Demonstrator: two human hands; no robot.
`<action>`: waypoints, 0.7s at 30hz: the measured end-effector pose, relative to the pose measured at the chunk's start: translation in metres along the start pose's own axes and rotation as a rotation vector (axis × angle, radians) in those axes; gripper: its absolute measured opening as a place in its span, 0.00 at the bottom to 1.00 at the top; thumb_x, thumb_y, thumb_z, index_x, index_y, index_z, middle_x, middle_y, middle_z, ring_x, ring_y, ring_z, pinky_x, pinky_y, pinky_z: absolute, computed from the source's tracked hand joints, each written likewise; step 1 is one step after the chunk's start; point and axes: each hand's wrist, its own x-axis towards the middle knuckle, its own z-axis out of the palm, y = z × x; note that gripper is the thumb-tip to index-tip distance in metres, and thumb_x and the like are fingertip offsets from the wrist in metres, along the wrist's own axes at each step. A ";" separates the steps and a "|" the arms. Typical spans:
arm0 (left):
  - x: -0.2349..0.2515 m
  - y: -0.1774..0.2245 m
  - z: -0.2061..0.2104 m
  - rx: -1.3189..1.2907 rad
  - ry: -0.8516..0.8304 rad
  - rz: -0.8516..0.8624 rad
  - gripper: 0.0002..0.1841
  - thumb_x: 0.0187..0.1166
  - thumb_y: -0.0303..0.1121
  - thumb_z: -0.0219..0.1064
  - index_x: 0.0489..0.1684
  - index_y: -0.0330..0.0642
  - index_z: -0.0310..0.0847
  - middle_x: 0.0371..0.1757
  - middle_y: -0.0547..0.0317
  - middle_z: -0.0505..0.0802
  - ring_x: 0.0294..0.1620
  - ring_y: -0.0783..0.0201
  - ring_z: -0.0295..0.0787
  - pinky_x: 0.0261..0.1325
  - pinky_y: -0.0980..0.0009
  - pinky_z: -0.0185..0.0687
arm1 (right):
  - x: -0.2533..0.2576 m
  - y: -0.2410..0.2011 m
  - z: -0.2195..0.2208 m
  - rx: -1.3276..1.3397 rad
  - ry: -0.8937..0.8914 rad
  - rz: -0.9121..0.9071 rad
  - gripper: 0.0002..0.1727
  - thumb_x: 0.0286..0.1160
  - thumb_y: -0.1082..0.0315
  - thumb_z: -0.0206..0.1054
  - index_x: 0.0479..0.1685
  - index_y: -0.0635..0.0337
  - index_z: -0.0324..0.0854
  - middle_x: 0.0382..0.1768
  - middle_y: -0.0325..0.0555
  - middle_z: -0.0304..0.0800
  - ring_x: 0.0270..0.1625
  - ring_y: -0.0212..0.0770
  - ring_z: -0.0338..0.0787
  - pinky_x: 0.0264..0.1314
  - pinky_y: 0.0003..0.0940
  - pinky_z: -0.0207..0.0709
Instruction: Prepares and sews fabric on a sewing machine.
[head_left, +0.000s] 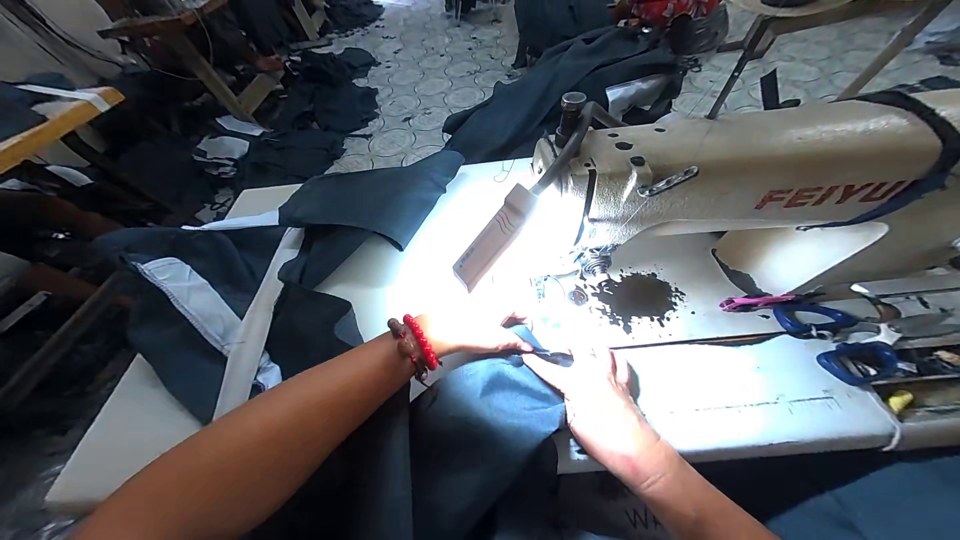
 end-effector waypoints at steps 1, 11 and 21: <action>0.001 -0.002 0.000 -0.003 -0.002 0.019 0.08 0.78 0.34 0.71 0.35 0.37 0.88 0.31 0.59 0.87 0.35 0.71 0.79 0.40 0.71 0.72 | 0.002 0.000 -0.003 0.004 -0.042 0.006 0.49 0.66 0.86 0.60 0.78 0.13 0.76 0.75 0.64 0.79 0.86 0.72 0.63 0.79 0.74 0.54; 0.023 -0.011 0.002 -0.108 -0.073 0.251 0.09 0.68 0.31 0.77 0.40 0.35 0.89 0.37 0.58 0.90 0.41 0.74 0.81 0.48 0.76 0.74 | 0.009 0.009 -0.006 0.035 -0.081 -0.081 0.42 0.70 0.82 0.58 0.73 0.16 0.82 0.79 0.57 0.76 0.89 0.68 0.59 0.82 0.76 0.46; 0.030 -0.041 0.018 -0.165 0.050 0.307 0.07 0.74 0.28 0.68 0.30 0.37 0.91 0.33 0.63 0.90 0.40 0.79 0.82 0.46 0.81 0.73 | -0.004 0.014 0.007 0.030 0.268 -0.186 0.40 0.60 0.83 0.66 0.74 0.31 0.85 0.66 0.58 0.88 0.75 0.68 0.80 0.74 0.73 0.66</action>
